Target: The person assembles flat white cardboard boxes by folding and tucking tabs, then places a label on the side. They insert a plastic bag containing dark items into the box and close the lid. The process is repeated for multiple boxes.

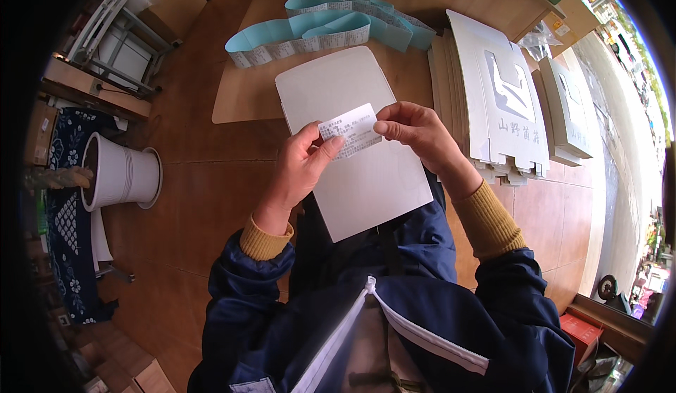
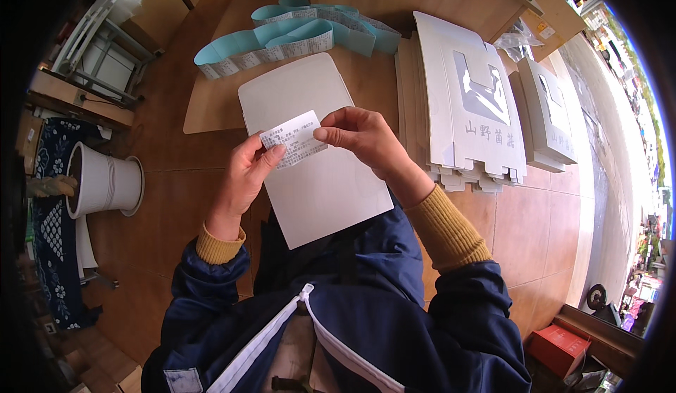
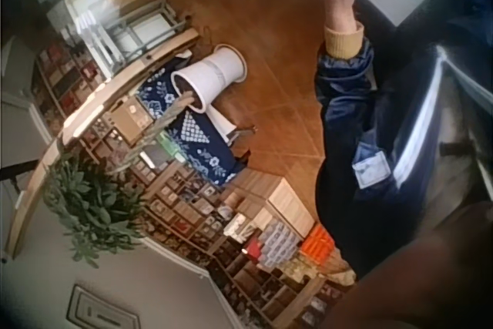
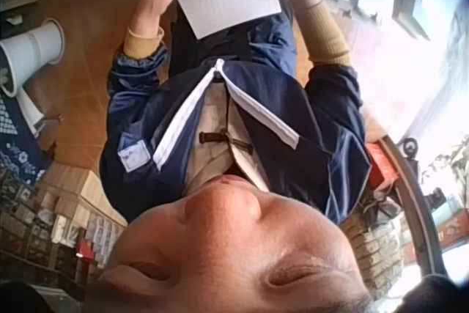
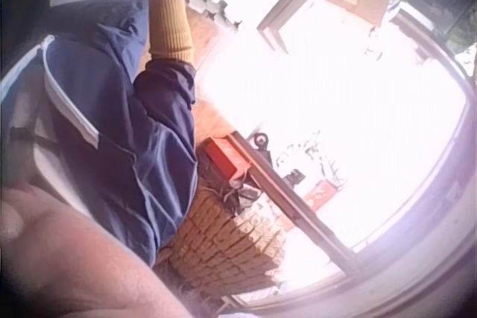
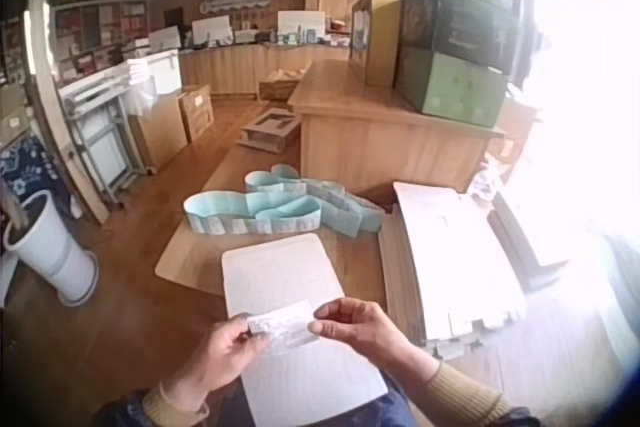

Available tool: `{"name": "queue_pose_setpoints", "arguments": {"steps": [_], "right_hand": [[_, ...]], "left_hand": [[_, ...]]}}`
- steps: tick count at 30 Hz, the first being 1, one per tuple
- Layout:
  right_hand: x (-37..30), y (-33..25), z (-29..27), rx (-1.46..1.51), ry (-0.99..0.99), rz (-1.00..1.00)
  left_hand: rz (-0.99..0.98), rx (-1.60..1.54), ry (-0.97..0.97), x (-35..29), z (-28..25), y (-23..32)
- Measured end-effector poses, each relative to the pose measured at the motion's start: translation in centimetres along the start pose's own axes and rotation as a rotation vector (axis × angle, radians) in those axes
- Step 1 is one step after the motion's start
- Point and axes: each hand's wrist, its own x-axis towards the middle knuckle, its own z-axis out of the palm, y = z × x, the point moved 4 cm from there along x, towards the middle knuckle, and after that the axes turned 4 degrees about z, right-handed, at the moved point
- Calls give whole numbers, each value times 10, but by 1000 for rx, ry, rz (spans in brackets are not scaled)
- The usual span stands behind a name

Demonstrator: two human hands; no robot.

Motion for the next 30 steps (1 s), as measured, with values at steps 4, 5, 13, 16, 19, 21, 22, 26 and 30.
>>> {"name": "queue_pose_setpoints", "arguments": {"steps": [4, 5, 13, 16, 19, 21, 22, 26, 30], "right_hand": [[3, 8, 3, 32, -58, 13], [3, 10, 3, 26, -65, 5], [20, 33, 3, -417, 183, 37], [31, 42, 3, -555, 255, 16], [39, 49, 4, -623, 275, -33], [42, 52, 5, -658, 276, -29], [43, 53, 5, -678, 275, -30], [45, 54, 6, -713, 281, -27], [45, 53, 6, -734, 276, -14]], "left_hand": [[-36, 5, 1, -1, -1, -6], [-41, -13, 11, -2, -1, -9], [-136, 334, 186, 4, -8, -47], [-179, 420, 251, 10, -4, -60], [-173, 490, 308, 13, 0, -65], [-185, 531, 319, 13, 1, -67], [-179, 571, 316, 13, 2, -67], [-230, 675, 315, 13, 2, -69], [-222, 719, 318, 13, 4, -67]]}}
